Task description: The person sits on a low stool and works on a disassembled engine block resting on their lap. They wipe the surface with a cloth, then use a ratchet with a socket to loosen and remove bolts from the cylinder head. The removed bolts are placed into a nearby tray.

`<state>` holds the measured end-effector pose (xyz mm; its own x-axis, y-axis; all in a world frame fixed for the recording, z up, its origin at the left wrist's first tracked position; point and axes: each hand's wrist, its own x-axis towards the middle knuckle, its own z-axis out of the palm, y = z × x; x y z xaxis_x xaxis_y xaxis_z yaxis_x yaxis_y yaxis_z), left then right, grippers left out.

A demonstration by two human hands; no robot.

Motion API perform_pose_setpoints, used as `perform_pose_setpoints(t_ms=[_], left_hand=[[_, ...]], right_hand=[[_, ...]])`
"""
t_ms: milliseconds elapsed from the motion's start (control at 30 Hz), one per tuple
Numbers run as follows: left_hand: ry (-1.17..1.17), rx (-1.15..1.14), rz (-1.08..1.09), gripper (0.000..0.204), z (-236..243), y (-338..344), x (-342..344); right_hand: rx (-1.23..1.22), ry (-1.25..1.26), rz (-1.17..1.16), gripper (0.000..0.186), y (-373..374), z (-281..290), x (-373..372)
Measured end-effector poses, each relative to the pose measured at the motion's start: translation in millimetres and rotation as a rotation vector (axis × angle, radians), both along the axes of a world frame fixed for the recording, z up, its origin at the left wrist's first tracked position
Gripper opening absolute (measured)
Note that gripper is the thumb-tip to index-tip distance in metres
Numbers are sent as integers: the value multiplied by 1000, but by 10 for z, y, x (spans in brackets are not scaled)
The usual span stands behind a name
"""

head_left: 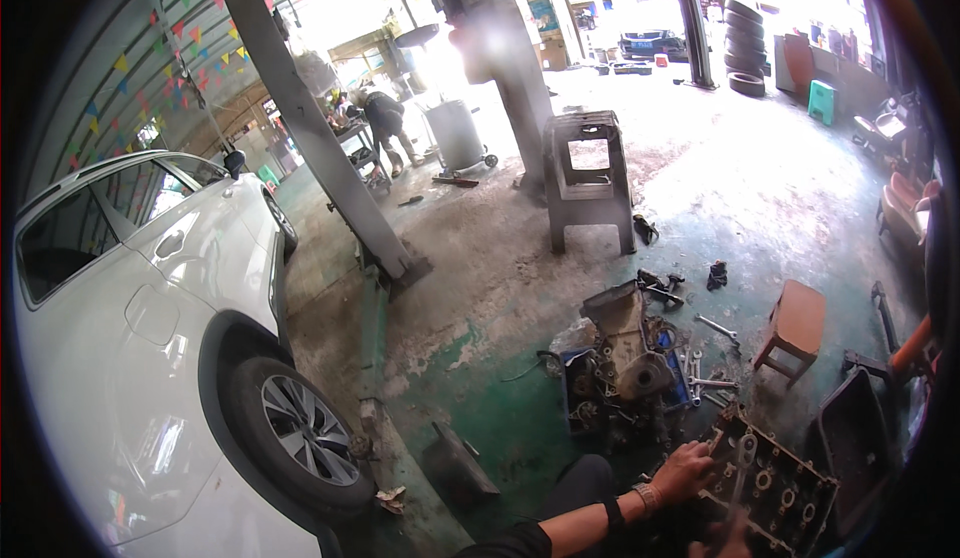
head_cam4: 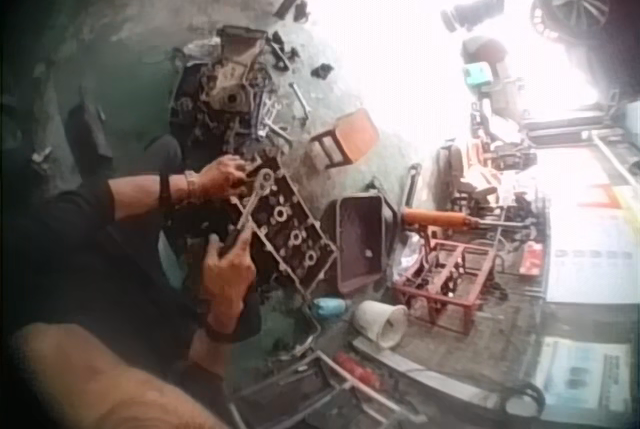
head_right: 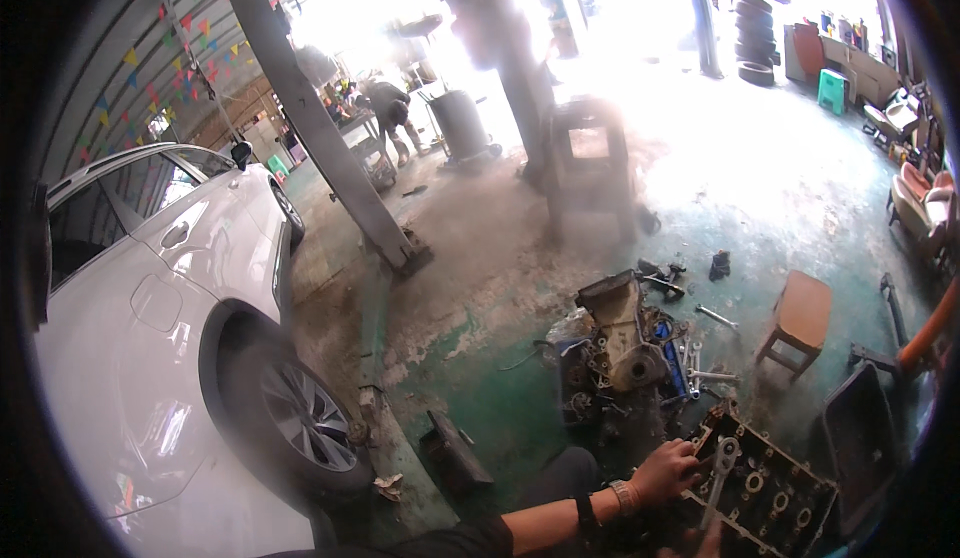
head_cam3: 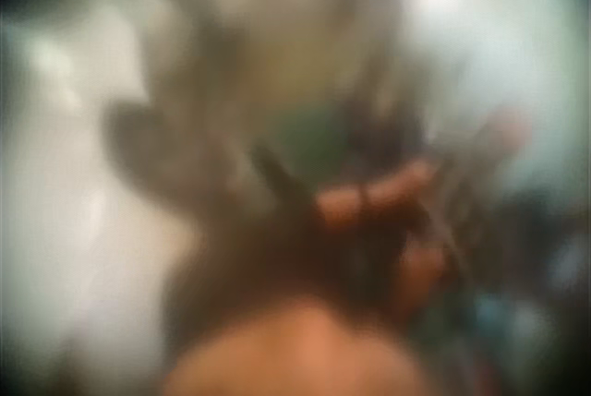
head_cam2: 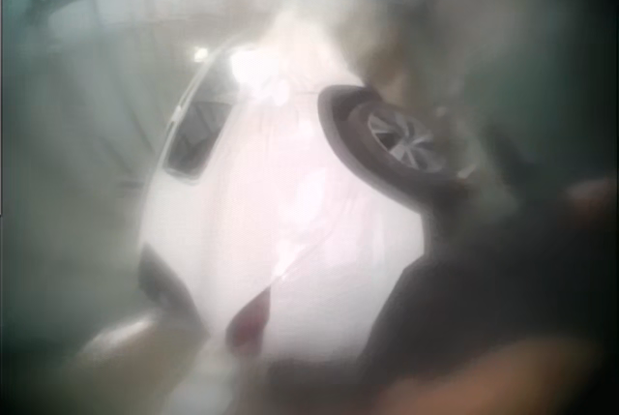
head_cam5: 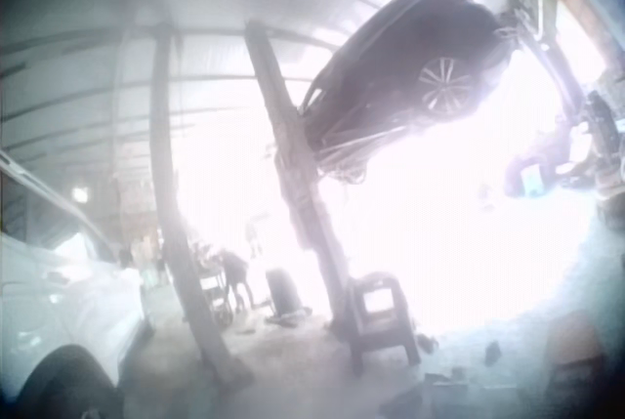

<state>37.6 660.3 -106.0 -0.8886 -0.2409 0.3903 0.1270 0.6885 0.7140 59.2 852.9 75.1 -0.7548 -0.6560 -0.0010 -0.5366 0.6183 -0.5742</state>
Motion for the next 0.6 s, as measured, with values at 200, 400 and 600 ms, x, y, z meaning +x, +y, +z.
perform_pose_setpoints(t_ms=[200,400,600], left_hand=[[51,23,-13,18,-55,15,-34],[19,11,-17,18,-51,-6,-37],[49,-81,53,19,1,-15,-37]], right_hand=[[141,220,-117,41,559,-282,-839],[216,134,-436,30,189,-510,-1497],[295,52,-370,42,172,-208,-1446]])
